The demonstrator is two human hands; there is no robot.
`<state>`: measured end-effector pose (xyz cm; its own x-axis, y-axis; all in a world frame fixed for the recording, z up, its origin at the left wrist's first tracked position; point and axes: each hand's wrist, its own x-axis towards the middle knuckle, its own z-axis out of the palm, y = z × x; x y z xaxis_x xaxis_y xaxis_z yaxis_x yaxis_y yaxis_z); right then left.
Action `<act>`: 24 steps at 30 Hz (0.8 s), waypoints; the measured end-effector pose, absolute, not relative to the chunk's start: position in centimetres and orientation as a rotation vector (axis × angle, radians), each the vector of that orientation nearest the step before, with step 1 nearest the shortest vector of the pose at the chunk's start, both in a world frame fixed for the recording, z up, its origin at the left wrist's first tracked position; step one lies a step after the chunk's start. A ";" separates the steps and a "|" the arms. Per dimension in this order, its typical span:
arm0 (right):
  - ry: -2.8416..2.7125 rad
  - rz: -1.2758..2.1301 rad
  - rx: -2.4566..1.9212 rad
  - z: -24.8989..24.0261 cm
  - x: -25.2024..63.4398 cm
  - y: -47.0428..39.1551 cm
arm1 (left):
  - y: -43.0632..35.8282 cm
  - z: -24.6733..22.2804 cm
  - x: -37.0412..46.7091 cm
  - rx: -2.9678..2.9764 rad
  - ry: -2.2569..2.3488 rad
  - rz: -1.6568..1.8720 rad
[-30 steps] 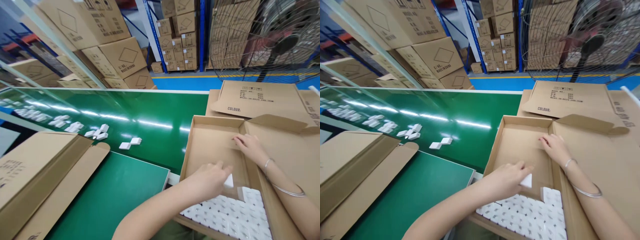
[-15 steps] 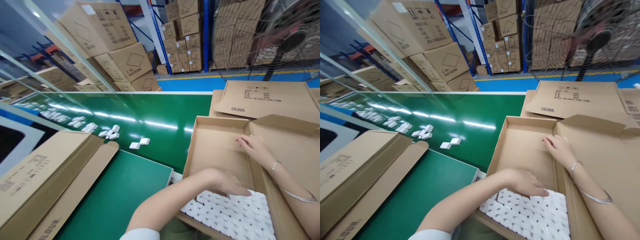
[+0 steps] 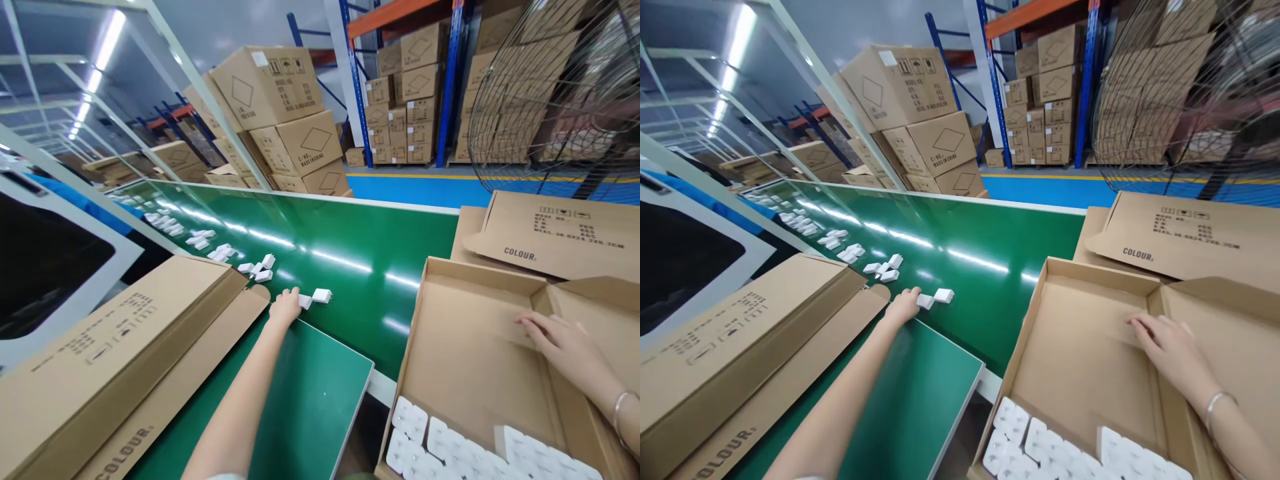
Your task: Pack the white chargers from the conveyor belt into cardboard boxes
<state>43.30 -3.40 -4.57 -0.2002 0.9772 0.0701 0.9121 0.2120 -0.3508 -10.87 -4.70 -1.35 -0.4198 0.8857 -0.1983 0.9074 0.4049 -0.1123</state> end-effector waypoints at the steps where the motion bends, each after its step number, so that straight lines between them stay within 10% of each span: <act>1: -2.214 0.341 -1.783 -4.6 43.3 -3.4 | -4.4 -2.0 -11.7 1.629 2.520 -0.343; 24: -2.198 0.350 -1.800 -3.7 42.4 -3.7 | -1.7 -1.9 -4.0 2.042 2.128 -0.311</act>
